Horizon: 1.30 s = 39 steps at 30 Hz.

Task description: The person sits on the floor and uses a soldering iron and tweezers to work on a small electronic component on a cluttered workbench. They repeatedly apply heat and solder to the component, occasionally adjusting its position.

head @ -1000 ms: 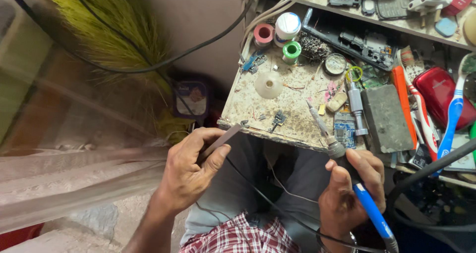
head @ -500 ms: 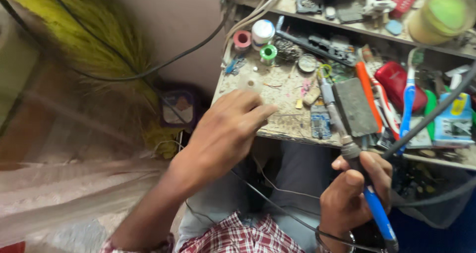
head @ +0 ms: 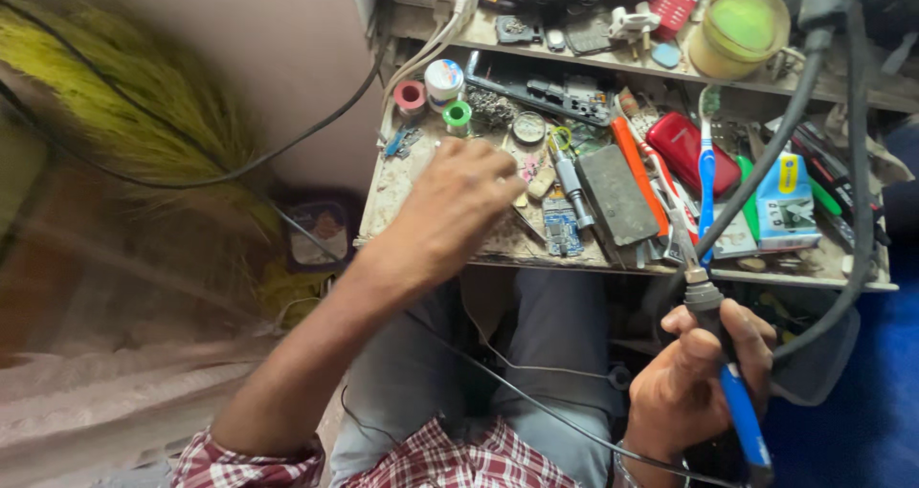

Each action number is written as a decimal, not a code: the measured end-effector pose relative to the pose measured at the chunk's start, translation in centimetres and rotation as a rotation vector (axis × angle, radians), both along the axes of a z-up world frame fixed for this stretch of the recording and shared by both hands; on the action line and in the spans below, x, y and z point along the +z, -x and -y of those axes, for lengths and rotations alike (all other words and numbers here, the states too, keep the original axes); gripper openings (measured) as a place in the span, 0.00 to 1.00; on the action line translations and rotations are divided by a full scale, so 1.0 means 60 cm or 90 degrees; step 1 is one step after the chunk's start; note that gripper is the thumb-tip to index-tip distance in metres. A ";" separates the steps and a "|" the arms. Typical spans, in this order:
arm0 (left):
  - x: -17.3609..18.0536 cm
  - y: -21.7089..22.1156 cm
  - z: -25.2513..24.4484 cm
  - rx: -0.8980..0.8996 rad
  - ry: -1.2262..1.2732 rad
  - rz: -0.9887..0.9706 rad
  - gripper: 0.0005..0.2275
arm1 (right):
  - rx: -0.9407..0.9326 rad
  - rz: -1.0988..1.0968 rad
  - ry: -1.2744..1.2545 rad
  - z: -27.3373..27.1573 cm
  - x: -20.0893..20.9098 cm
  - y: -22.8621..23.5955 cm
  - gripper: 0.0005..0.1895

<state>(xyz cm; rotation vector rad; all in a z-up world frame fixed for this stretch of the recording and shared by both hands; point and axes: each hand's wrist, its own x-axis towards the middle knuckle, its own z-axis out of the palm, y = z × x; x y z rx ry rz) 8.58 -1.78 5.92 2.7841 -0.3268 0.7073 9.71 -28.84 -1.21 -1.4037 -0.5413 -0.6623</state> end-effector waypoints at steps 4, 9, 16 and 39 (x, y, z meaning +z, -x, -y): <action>0.022 0.050 -0.051 0.096 0.017 0.057 0.12 | -0.016 0.005 0.056 0.013 0.000 0.003 0.17; 0.036 0.123 -0.083 0.189 0.093 0.047 0.12 | -0.028 0.009 0.114 0.016 -0.005 0.007 0.19; 0.001 0.082 -0.079 0.168 0.106 -0.041 0.11 | 0.032 0.001 0.115 0.002 -0.003 0.017 0.15; -0.024 0.053 -0.071 0.184 0.135 -0.006 0.15 | 0.003 0.220 0.464 -0.145 0.057 -0.037 0.12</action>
